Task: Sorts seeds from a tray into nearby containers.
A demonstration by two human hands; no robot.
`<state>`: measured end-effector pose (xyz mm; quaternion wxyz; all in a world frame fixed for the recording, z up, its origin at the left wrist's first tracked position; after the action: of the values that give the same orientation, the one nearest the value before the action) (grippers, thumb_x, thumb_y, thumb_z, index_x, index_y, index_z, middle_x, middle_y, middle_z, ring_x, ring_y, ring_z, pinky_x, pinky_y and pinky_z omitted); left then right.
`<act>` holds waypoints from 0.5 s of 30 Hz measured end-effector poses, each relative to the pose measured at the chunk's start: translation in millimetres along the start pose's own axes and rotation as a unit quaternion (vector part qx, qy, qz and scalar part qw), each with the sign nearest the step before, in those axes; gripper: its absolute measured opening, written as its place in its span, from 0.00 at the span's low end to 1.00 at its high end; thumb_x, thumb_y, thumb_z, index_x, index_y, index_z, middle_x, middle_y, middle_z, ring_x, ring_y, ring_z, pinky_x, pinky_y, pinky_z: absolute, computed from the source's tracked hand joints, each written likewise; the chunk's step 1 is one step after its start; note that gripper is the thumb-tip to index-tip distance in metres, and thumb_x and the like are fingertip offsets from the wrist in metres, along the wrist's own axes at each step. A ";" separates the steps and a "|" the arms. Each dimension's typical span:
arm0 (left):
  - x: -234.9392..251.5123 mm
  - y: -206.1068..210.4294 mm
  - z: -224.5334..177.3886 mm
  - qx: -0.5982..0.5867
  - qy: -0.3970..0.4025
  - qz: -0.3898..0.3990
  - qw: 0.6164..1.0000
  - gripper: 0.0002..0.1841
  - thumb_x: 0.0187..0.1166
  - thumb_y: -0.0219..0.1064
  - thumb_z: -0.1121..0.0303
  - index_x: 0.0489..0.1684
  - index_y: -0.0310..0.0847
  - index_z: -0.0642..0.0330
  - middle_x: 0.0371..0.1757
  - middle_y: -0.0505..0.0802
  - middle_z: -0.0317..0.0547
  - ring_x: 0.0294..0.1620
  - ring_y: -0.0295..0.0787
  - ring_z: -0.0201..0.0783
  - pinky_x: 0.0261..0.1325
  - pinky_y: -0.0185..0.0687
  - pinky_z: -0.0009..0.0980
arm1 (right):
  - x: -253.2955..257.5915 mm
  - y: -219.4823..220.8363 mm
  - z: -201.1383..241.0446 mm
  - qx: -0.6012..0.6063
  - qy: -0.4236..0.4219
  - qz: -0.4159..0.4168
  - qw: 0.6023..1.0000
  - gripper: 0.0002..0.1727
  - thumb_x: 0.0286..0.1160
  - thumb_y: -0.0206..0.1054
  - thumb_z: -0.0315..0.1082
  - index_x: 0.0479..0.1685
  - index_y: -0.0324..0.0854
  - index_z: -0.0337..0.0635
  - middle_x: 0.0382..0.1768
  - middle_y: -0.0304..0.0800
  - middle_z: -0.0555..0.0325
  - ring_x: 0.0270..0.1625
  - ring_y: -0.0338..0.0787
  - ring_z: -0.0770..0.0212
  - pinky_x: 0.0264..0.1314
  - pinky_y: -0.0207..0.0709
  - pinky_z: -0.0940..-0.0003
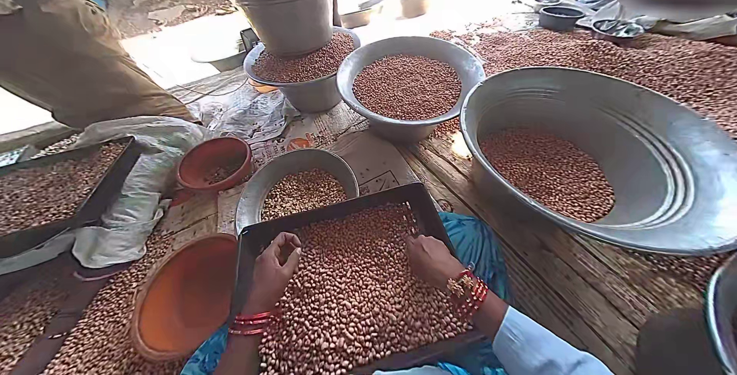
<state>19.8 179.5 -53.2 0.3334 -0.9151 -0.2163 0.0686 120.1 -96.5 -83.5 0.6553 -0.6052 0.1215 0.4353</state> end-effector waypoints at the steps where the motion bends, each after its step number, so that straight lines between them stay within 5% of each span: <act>1: 2.2 2.9 -3.8 0.037 0.006 0.000 0.999 0.10 0.76 0.67 0.75 0.51 0.82 0.66 0.29 0.85 0.42 0.24 0.77 0.32 0.33 0.74 0.33 | 0.6 5.7 7.6 0.021 -0.036 0.001 0.999 0.17 0.88 0.55 0.31 0.65 0.79 0.28 0.60 0.87 0.29 0.67 0.87 0.31 0.63 0.78 0.35; 3: 7.9 13.5 -11.2 0.116 0.021 0.005 0.993 0.08 0.77 0.71 0.74 0.50 0.87 0.64 0.28 0.85 0.47 0.26 0.77 0.41 0.37 0.74 0.44 | -0.7 10.5 25.5 0.092 -0.134 -0.010 0.987 0.17 0.91 0.55 0.34 0.67 0.81 0.35 0.54 0.89 0.33 0.61 0.89 0.35 0.63 0.79 0.37; 6: 11.5 32.0 -22.8 0.190 0.036 0.049 0.980 0.08 0.79 0.70 0.74 0.49 0.93 0.62 0.39 0.95 0.58 0.39 0.91 0.56 0.51 0.82 0.58 | -9.1 -3.7 40.6 0.181 -0.222 -0.055 0.957 0.17 0.92 0.55 0.38 0.69 0.81 0.42 0.50 0.92 0.42 0.51 0.93 0.44 0.58 0.82 0.43; 9: 7.8 50.8 -25.0 0.246 0.041 0.109 0.962 0.10 0.81 0.68 0.74 0.52 0.94 0.61 0.50 0.96 0.61 0.54 0.94 0.62 0.63 0.82 0.61 | -18.3 -27.1 28.8 0.179 -0.220 -0.120 0.951 0.17 0.90 0.57 0.37 0.68 0.83 0.41 0.51 0.93 0.43 0.53 0.93 0.44 0.60 0.81 0.42; 15: -3.3 71.9 -16.9 0.336 -0.001 0.174 0.926 0.14 0.83 0.65 0.72 0.61 0.90 0.62 0.59 0.93 0.63 0.61 0.91 0.63 0.66 0.82 0.60 | -17.6 -43.1 -4.2 0.138 -0.153 -0.171 0.963 0.16 0.88 0.58 0.37 0.64 0.86 0.42 0.50 0.94 0.44 0.55 0.92 0.44 0.60 0.80 0.42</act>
<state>46.6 119.1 -86.2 0.6040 -0.7725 -0.0181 0.1951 142.2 -103.0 -42.7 0.8080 -0.4465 -0.0266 0.3836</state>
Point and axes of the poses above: each hand's wrist, its own x-axis towards the middle knuckle, its own y-axis out of the palm, z = x × y, the point moved 7 cm from there along x, towards the middle knuckle
